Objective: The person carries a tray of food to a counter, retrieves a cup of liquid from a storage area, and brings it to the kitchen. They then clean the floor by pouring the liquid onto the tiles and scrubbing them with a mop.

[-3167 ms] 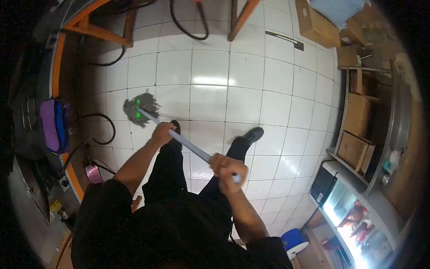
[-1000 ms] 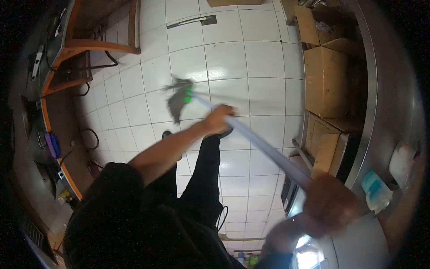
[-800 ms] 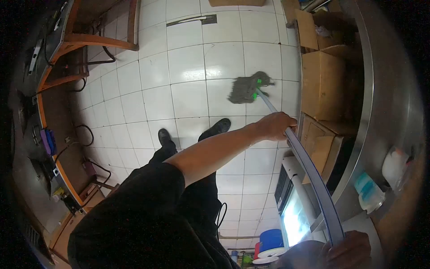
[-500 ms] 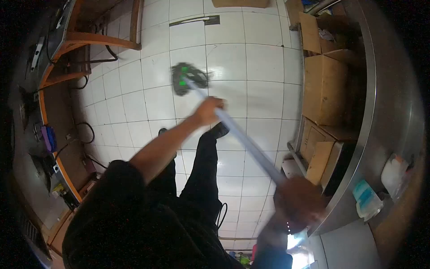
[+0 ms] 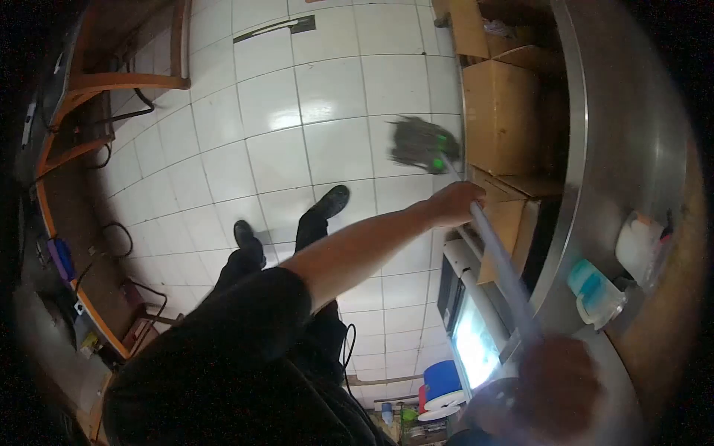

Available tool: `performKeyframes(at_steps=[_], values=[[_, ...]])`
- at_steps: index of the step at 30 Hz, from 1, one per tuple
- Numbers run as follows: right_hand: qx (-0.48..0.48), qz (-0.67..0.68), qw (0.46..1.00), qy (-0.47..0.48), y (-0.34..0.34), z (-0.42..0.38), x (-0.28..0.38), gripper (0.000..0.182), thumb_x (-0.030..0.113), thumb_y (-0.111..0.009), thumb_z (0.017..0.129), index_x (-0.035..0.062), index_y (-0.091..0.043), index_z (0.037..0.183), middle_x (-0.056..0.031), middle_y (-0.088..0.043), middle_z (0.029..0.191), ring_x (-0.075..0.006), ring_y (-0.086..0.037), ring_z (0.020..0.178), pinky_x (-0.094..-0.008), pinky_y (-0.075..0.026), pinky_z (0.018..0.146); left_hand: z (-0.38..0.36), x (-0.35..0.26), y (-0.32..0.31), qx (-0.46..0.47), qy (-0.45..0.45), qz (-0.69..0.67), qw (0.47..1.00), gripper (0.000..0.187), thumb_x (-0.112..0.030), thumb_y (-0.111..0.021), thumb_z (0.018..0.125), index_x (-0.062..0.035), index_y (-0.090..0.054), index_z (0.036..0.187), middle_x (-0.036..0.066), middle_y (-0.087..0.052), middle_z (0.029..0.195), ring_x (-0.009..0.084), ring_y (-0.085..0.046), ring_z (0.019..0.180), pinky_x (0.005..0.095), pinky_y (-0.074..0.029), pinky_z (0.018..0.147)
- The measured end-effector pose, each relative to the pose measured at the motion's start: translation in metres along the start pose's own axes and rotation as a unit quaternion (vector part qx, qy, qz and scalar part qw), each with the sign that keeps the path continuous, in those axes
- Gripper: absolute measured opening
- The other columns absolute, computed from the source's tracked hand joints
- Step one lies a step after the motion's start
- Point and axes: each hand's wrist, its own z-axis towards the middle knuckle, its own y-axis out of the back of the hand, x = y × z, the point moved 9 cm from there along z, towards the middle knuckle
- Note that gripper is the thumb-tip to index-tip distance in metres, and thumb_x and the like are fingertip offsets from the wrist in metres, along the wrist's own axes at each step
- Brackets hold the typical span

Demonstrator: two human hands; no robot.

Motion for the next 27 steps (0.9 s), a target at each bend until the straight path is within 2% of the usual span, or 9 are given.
performKeyframes(at_steps=[3, 6, 12, 15, 16, 20, 21, 24, 27], values=[[-0.001, 0.036, 0.999, -0.019, -0.065, 0.012, -0.018, 0.028, 0.025, -0.054, 0.082, 0.0117, -0.044, 0.06, -0.0028, -0.045, 0.048, -0.0155, -0.047, 0.042, -0.0301, -0.041, 0.042, 0.01, 0.029, -0.032, 0.037, 0.011, 0.006, 0.999, 0.016, -0.016, -0.062, 0.072, -0.005, -0.062, 0.084, 0.016, -0.062, 0.086, 0.0333, -0.059, 0.086, 0.0427, -0.046, 0.077], [-0.128, 0.041, 0.991, 0.015, 0.011, -0.029, -0.009, 0.027, 0.026, -0.05, 0.084, 0.0129, -0.045, 0.06, 0.001, -0.039, 0.049, -0.0126, -0.043, 0.045, -0.0252, -0.036, 0.045, 0.001, 0.006, -0.03, 0.039, 0.008, 0.064, 0.997, 0.018, -0.015, -0.063, 0.069, -0.0062, -0.063, 0.085, 0.015, -0.062, 0.085, 0.0333, -0.06, 0.085, 0.0426, -0.046, 0.079], [-0.17, 0.24, 0.955, -0.034, 0.07, -0.076, -0.024, 0.012, 0.01, -0.054, 0.081, 0.011, -0.049, 0.071, -0.0038, -0.047, 0.055, -0.0116, -0.042, 0.044, -0.0244, -0.036, 0.042, -0.092, 0.015, 0.008, 0.063, 0.015, 0.241, 0.968, 0.016, -0.019, -0.065, 0.063, -0.0141, -0.065, 0.078, 0.009, -0.063, 0.078, 0.0268, -0.06, 0.081, 0.0396, -0.044, 0.08], [-0.322, 0.129, 0.928, -0.138, -0.001, -0.117, -0.08, 0.026, 0.017, -0.054, 0.081, 0.0137, -0.042, 0.058, 0.0007, -0.041, 0.05, -0.01, -0.038, 0.042, -0.0247, -0.034, 0.04, -0.184, 0.085, 0.094, 0.008, 0.179, 0.206, 0.962, 0.014, -0.013, -0.067, 0.062, -0.01, -0.064, 0.076, 0.01, -0.063, 0.082, 0.0285, -0.057, 0.09, 0.0412, -0.045, 0.081], [-0.255, 0.253, 0.923, -0.139, -0.045, -0.105, -0.099, 0.032, 0.021, -0.051, 0.083, 0.0144, -0.037, 0.055, 0.0015, -0.036, 0.047, -0.0107, -0.033, 0.04, -0.0266, -0.031, 0.04, -0.217, 0.11, 0.125, -0.027, 0.266, 0.198, 0.943, 0.012, -0.012, -0.065, 0.064, -0.0087, -0.064, 0.076, 0.013, -0.063, 0.079, 0.0313, -0.059, 0.086, 0.0418, -0.047, 0.077], [-0.239, 0.243, 0.921, -0.189, -0.103, -0.121, -0.116, 0.038, 0.024, -0.042, 0.088, 0.0117, -0.034, 0.052, -0.0016, -0.029, 0.042, -0.015, -0.027, 0.035, -0.0325, -0.029, 0.037, -0.266, 0.144, 0.178, -0.062, 0.235, 0.291, 0.925, 0.009, -0.012, -0.058, 0.069, -0.0047, -0.062, 0.072, 0.018, -0.062, 0.072, 0.0374, -0.059, 0.076, 0.044, -0.047, 0.069], [-0.209, 0.15, 0.952, -0.163, -0.086, -0.123, -0.109, 0.038, 0.024, -0.041, 0.088, 0.011, -0.035, 0.053, -0.002, -0.029, 0.042, -0.0154, -0.026, 0.035, -0.0323, -0.029, 0.037, -0.256, 0.137, 0.167, -0.05, 0.231, 0.273, 0.932, 0.009, -0.011, -0.058, 0.068, -0.0039, -0.06, 0.072, 0.018, -0.061, 0.073, 0.0373, -0.059, 0.077, 0.044, -0.047, 0.069], [-0.088, 0.289, 0.95, -0.073, -0.036, -0.088, -0.057, 0.038, 0.03, -0.038, 0.094, 0.012, -0.039, 0.061, -0.0001, -0.037, 0.047, -0.0089, -0.036, 0.039, -0.0254, -0.034, 0.037, -0.201, 0.102, 0.11, -0.065, 0.116, 0.197, 0.971, 0.011, -0.008, -0.061, 0.064, -0.0024, -0.057, 0.072, 0.017, -0.058, 0.074, 0.0369, -0.056, 0.079, 0.0445, -0.045, 0.07], [-0.121, 0.231, 0.962, -0.083, 0.022, -0.074, 0.015, 0.032, 0.022, -0.047, 0.09, 0.0127, -0.037, 0.061, 0.0015, -0.033, 0.045, -0.0083, -0.035, 0.039, -0.0246, -0.034, 0.039, -0.134, 0.019, 0.028, -0.024, 0.017, 0.132, 0.991, 0.015, -0.004, -0.062, 0.06, -0.0034, -0.053, 0.072, 0.015, -0.057, 0.074, 0.0352, -0.055, 0.079, 0.0436, -0.043, 0.073]])
